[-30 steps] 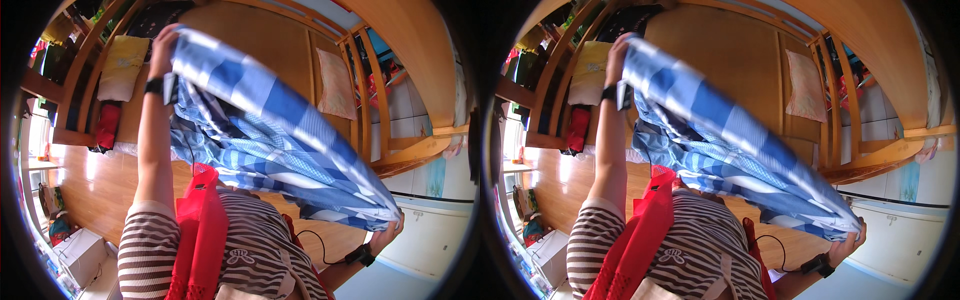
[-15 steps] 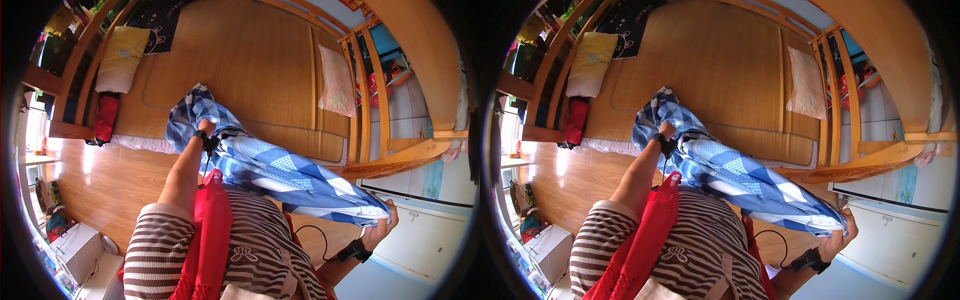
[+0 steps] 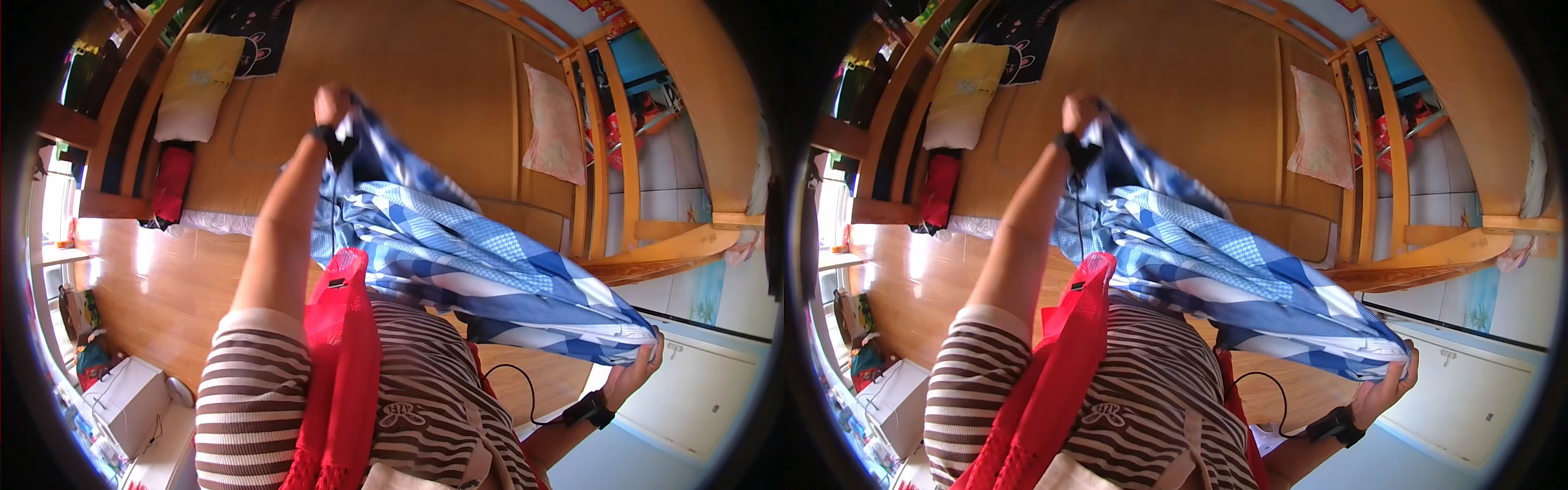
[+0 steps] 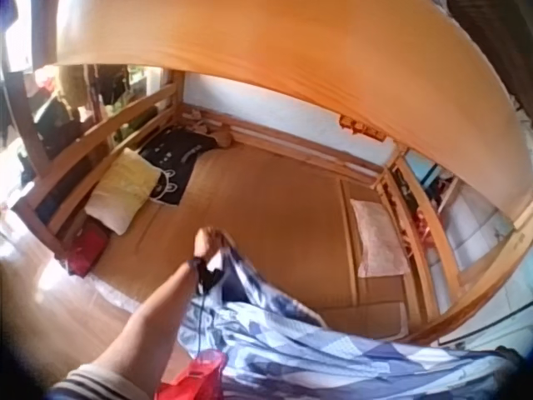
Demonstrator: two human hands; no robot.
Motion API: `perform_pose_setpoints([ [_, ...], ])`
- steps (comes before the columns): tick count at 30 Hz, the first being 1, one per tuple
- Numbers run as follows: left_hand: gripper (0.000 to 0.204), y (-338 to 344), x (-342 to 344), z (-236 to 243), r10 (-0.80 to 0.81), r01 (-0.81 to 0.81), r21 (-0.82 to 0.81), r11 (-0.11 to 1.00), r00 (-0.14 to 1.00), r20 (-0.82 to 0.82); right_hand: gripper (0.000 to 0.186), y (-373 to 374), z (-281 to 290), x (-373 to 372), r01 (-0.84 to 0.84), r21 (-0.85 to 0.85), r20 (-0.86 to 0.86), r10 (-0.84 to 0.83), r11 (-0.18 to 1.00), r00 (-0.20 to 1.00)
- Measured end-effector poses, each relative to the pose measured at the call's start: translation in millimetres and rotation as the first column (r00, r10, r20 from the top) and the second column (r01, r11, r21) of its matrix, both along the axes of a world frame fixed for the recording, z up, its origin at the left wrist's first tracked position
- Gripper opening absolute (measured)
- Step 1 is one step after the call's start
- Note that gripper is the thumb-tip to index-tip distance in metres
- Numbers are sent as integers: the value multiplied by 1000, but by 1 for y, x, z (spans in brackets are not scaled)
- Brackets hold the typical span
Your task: Fold a small pillow and a larger checkered blanket or bedsheet on a bed.
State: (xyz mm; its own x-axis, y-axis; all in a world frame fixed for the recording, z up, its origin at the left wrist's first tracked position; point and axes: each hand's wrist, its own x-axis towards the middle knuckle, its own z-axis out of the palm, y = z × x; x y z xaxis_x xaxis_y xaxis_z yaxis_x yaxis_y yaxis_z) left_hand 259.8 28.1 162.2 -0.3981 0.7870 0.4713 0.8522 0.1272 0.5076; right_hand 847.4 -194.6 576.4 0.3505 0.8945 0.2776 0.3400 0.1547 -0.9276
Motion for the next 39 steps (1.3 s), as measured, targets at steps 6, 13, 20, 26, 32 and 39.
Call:
perform_pose_setpoints([
  [6, 24, -35, -114, 156, -197, -360, 514, 778, 637, 745, 25, 5, -12, -19, -25, -59, -27, 24, 998, 999],
  [13, 22, -229, -179, -10, 464, -553, -17, 833, 682, 566, 27, 18, -22, -17, -45, -113, -35, 41, 993, 999],
  [20, 20, -395, -56, -192, 541, -295, -565, 771, -166, 825, 30, 74, -32, -62, -175, -127, -21, 174, 976, 985],
  [26, 25, -329, 161, -115, 388, 529, -430, 731, 196, 901, 36, 105, -23, -113, -326, -106, -58, 321, 940, 945],
  [32, 43, -258, 226, 34, -385, 691, -192, 697, 587, 712, 38, 121, -17, -130, -399, -81, -51, 396, 913, 917],
  [39, 31, -231, 275, 39, -409, 569, -207, 796, 757, 509, 36, 134, -18, -130, -491, -37, -13, 491, 870, 871],
])
